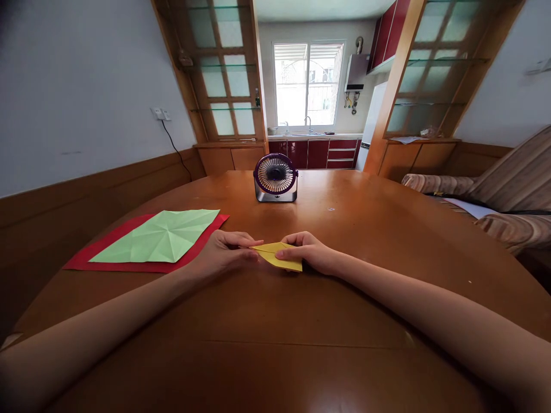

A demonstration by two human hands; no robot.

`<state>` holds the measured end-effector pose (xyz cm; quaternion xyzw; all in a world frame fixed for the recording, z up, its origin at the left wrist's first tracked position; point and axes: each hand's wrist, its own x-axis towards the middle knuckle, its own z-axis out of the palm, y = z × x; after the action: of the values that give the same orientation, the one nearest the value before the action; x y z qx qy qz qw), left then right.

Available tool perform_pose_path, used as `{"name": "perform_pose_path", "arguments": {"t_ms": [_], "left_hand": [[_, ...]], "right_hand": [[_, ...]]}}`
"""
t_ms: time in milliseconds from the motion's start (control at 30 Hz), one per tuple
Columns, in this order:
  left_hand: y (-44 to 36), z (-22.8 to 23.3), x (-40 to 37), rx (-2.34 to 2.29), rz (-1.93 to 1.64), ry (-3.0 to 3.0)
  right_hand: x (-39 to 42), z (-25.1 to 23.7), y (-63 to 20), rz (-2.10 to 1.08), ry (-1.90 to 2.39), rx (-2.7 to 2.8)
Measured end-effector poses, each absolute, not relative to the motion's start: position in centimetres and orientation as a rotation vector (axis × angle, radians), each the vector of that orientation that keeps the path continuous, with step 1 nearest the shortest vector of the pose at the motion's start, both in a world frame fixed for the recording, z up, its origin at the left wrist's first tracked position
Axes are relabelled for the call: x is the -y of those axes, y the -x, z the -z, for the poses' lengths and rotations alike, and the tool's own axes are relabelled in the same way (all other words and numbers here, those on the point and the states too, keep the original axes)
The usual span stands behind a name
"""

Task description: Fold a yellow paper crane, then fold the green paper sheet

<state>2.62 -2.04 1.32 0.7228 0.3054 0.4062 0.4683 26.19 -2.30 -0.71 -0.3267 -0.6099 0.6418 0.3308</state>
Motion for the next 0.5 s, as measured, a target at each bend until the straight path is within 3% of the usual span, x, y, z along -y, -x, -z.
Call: {"name": "perform_pose_path", "arguments": {"t_ms": [500], "left_hand": [[-2.54,-1.85,2.43,-0.725,-1.022,-1.743]], "right_hand": [[2.69,0.60,-25.94,-1.411,0.899,1.662]]}}
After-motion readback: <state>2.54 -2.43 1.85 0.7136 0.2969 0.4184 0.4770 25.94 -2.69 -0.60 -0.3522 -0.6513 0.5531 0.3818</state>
